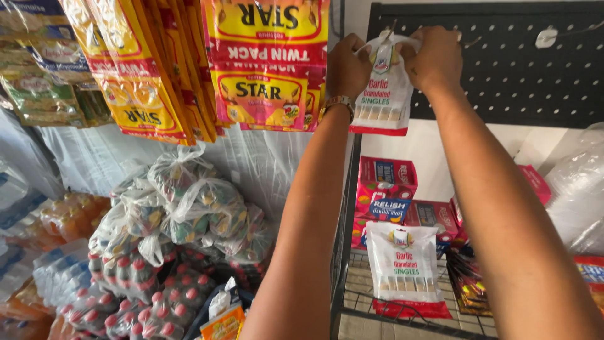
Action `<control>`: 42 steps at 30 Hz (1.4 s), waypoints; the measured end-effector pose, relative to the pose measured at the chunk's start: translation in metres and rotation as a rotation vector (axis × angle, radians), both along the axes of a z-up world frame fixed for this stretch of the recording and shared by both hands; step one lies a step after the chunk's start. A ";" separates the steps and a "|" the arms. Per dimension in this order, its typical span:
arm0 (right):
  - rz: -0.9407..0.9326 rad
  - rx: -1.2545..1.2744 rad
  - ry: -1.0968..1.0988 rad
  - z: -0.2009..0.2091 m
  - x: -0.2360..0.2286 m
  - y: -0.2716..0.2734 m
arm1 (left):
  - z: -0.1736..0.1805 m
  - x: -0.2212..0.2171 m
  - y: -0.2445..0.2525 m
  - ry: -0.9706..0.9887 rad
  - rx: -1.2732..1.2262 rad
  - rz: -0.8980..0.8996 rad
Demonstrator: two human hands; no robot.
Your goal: Organizing and stocking various food packets and sachets on store shelves.
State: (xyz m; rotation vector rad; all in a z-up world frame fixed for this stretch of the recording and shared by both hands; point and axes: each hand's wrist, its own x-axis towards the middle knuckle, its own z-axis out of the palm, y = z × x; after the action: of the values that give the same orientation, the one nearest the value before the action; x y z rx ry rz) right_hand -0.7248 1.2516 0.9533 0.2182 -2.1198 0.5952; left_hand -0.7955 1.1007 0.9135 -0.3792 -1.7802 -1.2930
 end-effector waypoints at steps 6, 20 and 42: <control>0.059 0.332 0.274 -0.028 0.020 0.018 | -0.037 -0.013 0.002 0.221 0.002 -0.004; 0.217 0.339 0.051 -0.131 0.133 0.083 | -0.159 0.147 0.015 0.146 -0.337 -0.156; 0.196 0.260 -0.059 -0.336 0.154 0.129 | -0.294 0.193 0.083 -0.210 -0.642 -0.083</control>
State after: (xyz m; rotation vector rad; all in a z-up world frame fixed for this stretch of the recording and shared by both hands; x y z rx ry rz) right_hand -0.5713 1.3810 0.6170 0.5651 -2.2466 0.4399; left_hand -0.6030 1.1836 0.6197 -0.6936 -2.3655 -0.8041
